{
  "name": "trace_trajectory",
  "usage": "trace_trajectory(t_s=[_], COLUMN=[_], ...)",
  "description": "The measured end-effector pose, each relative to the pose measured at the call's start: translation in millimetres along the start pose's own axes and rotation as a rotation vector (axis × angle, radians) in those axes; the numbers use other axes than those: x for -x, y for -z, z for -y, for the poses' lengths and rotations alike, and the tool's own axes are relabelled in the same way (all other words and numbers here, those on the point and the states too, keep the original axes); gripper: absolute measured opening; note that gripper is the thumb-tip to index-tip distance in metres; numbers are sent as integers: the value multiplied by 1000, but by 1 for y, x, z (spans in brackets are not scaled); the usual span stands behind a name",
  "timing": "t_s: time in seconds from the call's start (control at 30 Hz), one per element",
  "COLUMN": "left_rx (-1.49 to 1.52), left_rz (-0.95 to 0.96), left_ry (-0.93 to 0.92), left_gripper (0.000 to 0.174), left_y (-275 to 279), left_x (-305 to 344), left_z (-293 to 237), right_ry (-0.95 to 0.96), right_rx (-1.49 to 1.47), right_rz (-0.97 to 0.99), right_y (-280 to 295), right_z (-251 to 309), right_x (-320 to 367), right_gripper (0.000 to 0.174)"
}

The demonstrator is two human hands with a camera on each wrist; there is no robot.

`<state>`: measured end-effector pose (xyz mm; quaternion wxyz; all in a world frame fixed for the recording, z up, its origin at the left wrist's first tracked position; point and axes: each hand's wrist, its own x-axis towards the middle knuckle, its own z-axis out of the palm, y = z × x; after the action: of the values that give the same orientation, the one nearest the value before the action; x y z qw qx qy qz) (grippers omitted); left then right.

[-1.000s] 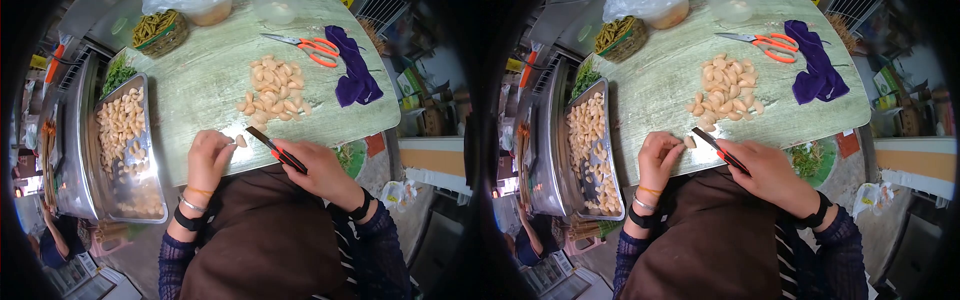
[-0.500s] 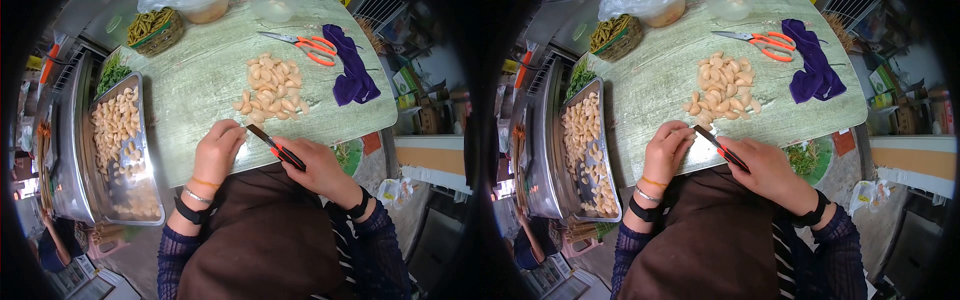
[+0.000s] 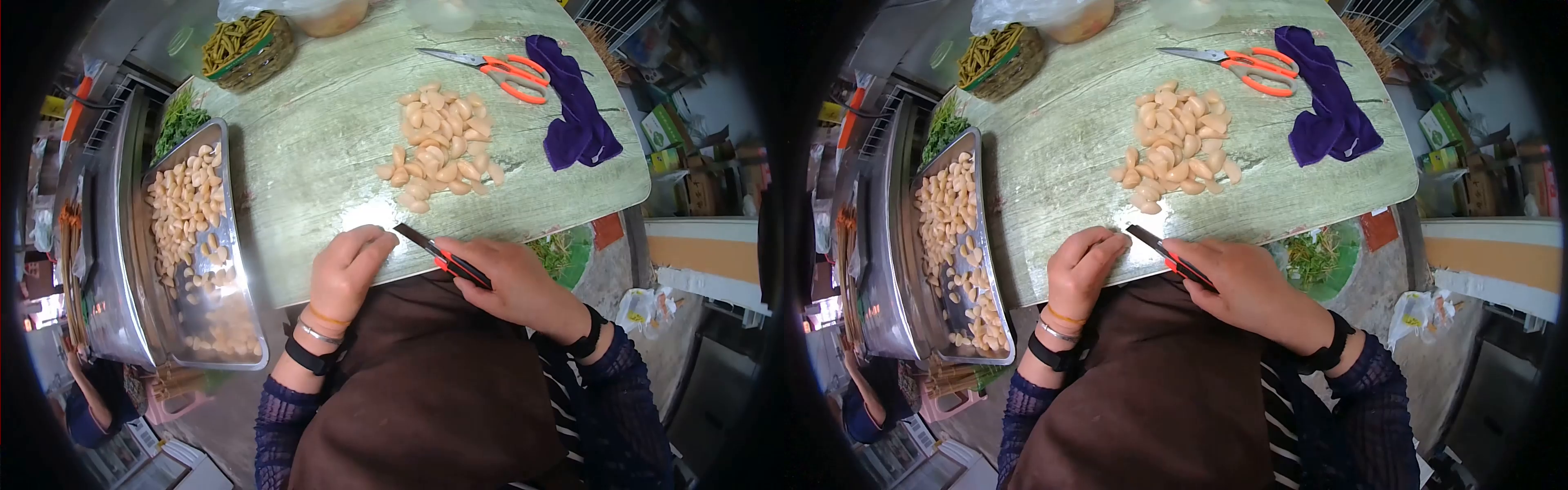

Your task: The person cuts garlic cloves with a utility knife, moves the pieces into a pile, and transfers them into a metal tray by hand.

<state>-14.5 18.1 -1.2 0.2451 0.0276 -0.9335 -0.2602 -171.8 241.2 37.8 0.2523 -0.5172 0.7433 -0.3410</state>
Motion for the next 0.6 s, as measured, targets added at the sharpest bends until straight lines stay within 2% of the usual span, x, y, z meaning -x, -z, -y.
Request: trace_trajectory(t_s=[0.13, 0.33, 0.6], left_rx=[-55, -103, -96], left_rz=[-56, -46, -77], left_ry=[-66, -83, -105], left_gripper=[23, 28, 26], left_y=[2, 2, 0], left_x=[-3, 4, 5], left_z=[-3, -4, -2], right_ry=[35, 145, 219], right_rx=[56, 264, 255], right_rz=[-65, -7, 79], right_y=[4, 8, 16], right_z=[8, 2, -11], right_x=[-3, -11, -21], right_gripper=[55, 50, 49])
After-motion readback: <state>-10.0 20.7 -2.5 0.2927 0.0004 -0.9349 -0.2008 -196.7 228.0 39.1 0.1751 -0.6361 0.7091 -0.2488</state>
